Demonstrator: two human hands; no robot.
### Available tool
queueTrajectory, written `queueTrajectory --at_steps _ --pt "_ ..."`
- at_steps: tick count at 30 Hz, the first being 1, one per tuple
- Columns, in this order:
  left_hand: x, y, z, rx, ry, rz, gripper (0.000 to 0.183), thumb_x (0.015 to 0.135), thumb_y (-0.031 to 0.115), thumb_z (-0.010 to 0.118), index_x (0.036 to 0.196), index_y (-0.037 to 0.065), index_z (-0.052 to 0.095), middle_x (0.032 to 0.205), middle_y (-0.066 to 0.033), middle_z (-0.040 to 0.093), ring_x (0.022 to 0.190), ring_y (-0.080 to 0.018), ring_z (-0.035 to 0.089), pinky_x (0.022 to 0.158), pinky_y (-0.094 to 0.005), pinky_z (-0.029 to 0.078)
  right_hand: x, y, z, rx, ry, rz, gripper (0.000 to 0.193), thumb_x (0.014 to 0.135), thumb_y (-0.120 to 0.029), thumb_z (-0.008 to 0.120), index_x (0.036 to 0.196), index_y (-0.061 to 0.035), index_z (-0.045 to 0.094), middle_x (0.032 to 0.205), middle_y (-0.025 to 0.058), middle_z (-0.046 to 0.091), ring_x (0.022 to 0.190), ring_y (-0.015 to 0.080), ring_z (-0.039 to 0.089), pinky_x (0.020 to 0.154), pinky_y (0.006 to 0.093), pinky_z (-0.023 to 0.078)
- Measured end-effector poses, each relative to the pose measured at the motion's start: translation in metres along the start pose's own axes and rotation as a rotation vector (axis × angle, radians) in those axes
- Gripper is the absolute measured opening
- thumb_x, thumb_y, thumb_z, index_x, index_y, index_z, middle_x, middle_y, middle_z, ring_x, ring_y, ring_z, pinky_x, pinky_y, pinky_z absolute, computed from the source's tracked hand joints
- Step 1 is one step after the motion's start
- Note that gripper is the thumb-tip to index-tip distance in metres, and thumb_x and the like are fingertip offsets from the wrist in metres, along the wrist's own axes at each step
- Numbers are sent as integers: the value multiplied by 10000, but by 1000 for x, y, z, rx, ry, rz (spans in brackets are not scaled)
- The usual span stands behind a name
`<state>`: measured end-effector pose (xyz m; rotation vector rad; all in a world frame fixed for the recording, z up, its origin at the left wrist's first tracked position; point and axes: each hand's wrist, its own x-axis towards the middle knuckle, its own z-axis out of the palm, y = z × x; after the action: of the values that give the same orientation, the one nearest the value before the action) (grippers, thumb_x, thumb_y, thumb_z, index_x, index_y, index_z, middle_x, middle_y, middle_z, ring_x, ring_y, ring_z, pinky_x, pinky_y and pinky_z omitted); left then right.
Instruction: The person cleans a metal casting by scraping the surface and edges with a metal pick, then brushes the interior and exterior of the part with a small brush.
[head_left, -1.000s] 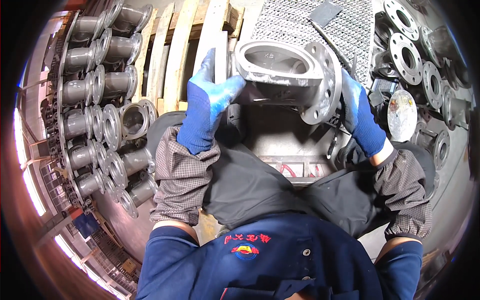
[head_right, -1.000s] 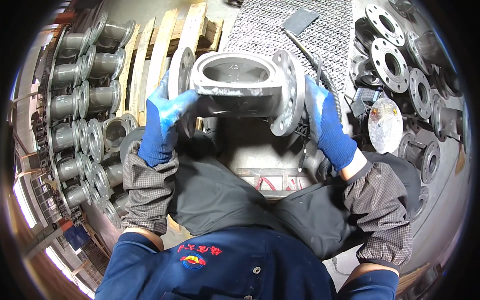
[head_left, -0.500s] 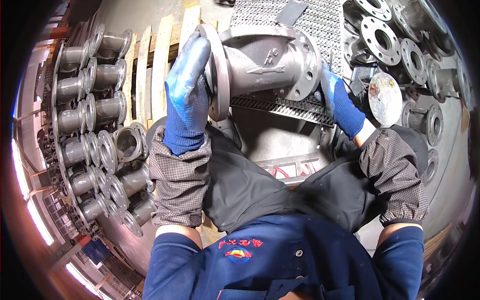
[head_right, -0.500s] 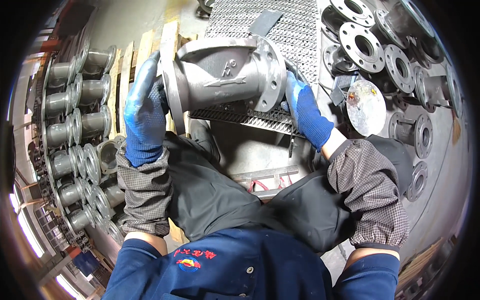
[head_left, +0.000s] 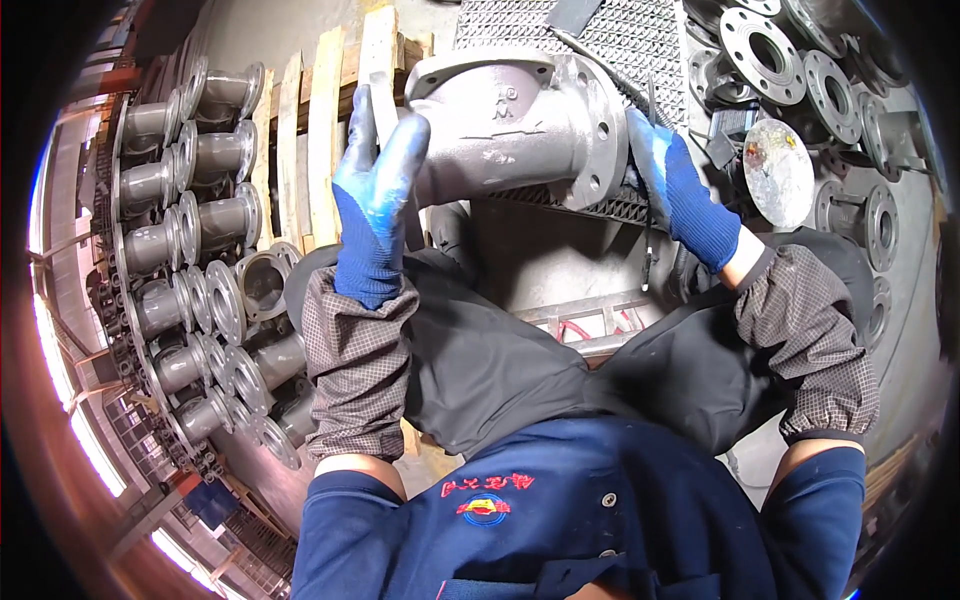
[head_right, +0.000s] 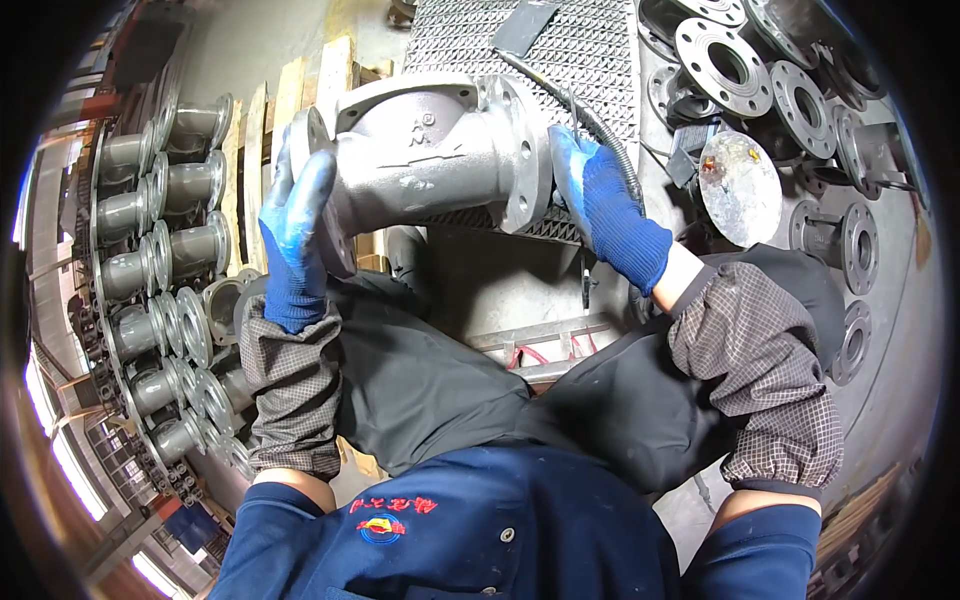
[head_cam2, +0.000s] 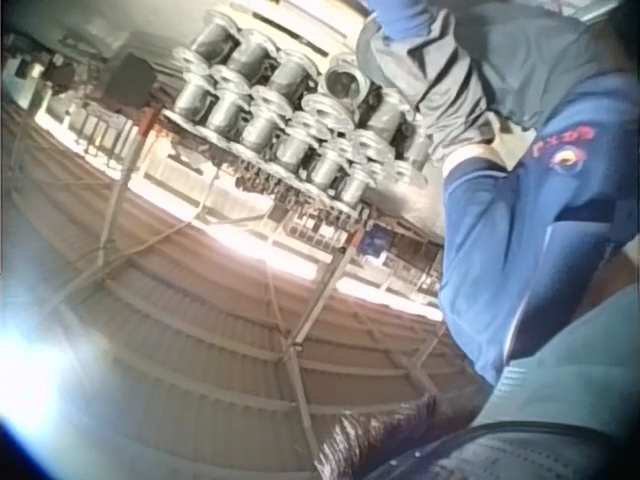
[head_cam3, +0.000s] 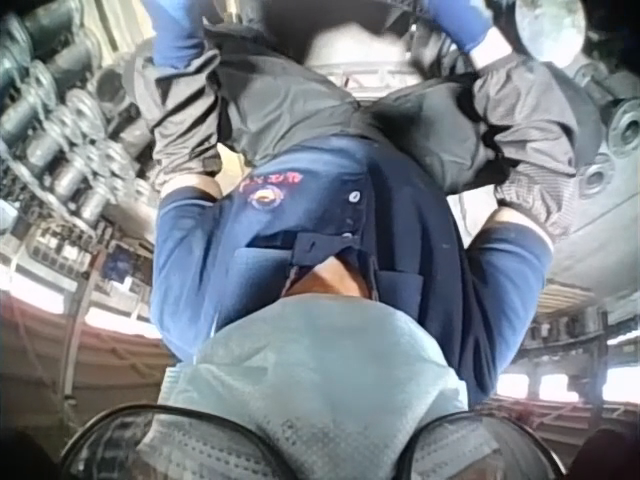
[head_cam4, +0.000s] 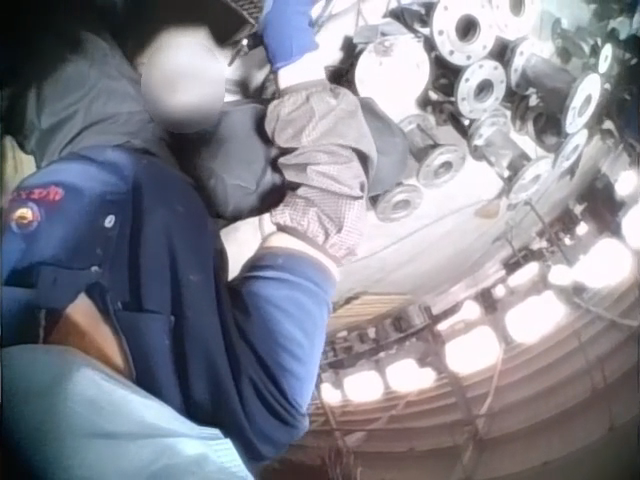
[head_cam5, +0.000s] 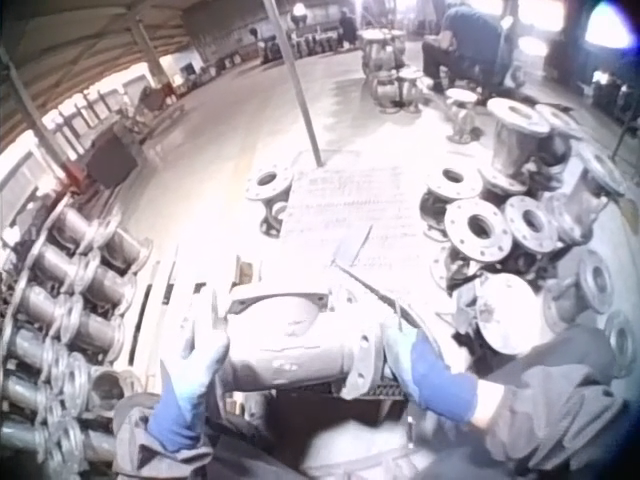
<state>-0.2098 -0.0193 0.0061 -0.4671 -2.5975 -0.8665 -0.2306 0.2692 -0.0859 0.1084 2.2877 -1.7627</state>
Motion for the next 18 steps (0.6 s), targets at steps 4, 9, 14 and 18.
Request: queueTrajectory --at_steps 4,9,14,18 --pt "-13 -10 -6 88 -32 179 402 796 -48 612 1179 72 595 1296 -262 485 1161 -375 530 938 -378 456 -15 -7 0 -101 46 -113 441 963 -348 430 1015 59 590 792 101 598 712 148 491 708 320 431" --pt "-18 -1 -4 17 -46 132 382 822 -34 571 1199 30 572 1235 -245 540 1074 -333 591 889 -360 489 -26 -25 -2 190 75 17 433 957 -352 456 991 56 599 764 53 594 726 122 516 700 284 436" --pt "-13 10 -2 30 -30 175 428 808 -69 575 1219 52 566 1256 -283 507 978 -280 617 835 -344 512 -51 -67 -41 228 6 127 373 988 -315 411 1023 7 596 785 60 643 590 67 572 518 203 456" --pt "-15 11 -7 205 -29 310 483 846 3 591 1314 7 471 1323 -282 443 1122 -299 533 960 -372 423 -114 -105 -39 123 -304 244 292 987 -201 412 1057 21 588 856 112 658 678 122 622 583 244 494"
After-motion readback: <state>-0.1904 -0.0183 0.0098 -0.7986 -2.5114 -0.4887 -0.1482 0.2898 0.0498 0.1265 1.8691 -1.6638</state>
